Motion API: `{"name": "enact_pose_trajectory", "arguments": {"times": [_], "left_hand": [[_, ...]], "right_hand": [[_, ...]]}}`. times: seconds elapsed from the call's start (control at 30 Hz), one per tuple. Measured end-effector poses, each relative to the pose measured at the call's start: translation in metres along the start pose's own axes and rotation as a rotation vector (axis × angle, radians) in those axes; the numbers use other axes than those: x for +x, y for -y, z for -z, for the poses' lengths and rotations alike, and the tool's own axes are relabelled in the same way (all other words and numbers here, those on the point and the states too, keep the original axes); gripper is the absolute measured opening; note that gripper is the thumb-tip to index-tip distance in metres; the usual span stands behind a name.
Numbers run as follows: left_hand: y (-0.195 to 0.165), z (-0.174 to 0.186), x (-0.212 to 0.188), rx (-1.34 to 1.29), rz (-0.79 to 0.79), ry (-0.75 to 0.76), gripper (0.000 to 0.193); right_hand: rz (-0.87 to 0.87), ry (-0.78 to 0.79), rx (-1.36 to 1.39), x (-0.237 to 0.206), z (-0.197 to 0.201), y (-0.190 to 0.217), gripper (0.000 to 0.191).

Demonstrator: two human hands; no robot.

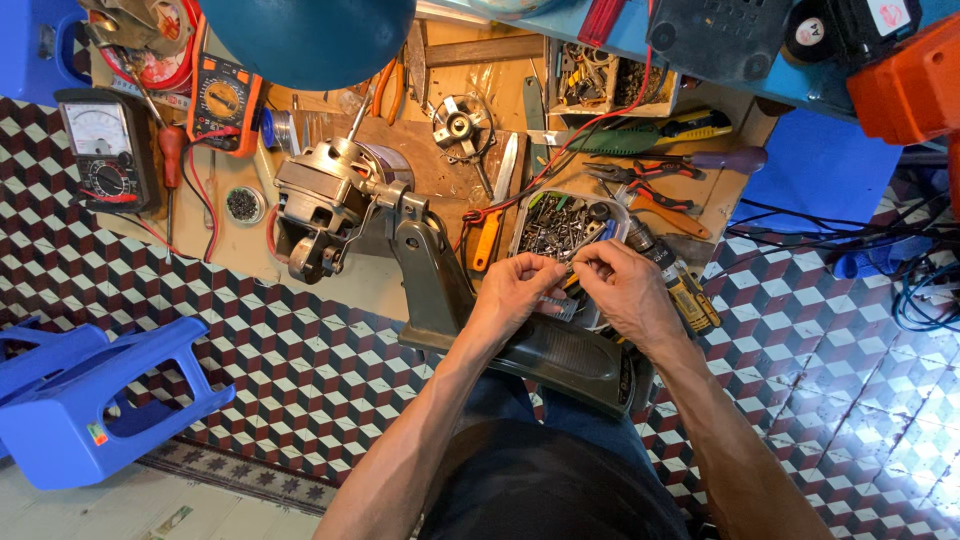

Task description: The person works on a small electric motor or generator mounted in a bench vise. They use pliers to adjust internal components, select screws and parts from a container, and use a cordless drill to tighten screws. The person also applies liquid from a bottle to the assembly and connects wires to a power source before moving the unit to a stool.

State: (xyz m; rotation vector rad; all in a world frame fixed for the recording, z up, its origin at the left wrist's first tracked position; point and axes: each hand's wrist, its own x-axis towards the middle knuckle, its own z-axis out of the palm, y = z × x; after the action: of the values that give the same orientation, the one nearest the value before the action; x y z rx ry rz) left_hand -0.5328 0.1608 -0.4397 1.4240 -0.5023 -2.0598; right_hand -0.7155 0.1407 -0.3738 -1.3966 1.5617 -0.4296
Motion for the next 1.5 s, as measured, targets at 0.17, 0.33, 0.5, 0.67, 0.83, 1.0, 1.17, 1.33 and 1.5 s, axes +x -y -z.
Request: {"name": "enact_pose_trajectory", "arguments": {"times": [0.17,0.33,0.5,0.67,0.83,1.0,1.17,1.33,1.5], "left_hand": [[-0.001,0.000,-0.002,0.087,-0.026,-0.001,0.024],[-0.016,-0.002,-0.015,0.281,-0.103,-0.031,0.021],[-0.027,-0.010,-0.028,0.683,-0.298,-0.203,0.020],[-0.019,-0.012,-0.025,0.508,-0.310,-0.223,0.016],[-0.003,0.002,-0.011,0.198,-0.221,-0.107,0.017],[0.003,0.013,0.003,-0.052,-0.124,-0.008,0.021],[-0.005,0.020,0.003,-0.146,0.001,0.017,0.023],[-0.013,0.019,-0.002,-0.171,0.035,0.047,0.028],[-0.014,0.019,-0.002,-0.148,0.043,0.047,0.030]], "right_hand": [[-0.184,0.103,-0.032,0.006,0.001,0.006,0.019],[-0.073,0.114,-0.004,0.003,0.001,0.004,0.019],[-0.100,0.056,-0.033,0.002,-0.009,0.002,0.022],[-0.295,0.048,0.237,0.003,-0.019,-0.002,0.024],[-0.327,0.071,0.353,0.007,-0.025,-0.012,0.025],[-0.341,0.117,0.495,0.011,-0.025,-0.021,0.028],[-0.346,0.137,0.529,0.010,-0.026,-0.024,0.030],[-0.329,0.135,0.458,0.011,-0.026,-0.023,0.030],[-0.322,0.131,0.489,0.012,-0.026,-0.022,0.029]]}}
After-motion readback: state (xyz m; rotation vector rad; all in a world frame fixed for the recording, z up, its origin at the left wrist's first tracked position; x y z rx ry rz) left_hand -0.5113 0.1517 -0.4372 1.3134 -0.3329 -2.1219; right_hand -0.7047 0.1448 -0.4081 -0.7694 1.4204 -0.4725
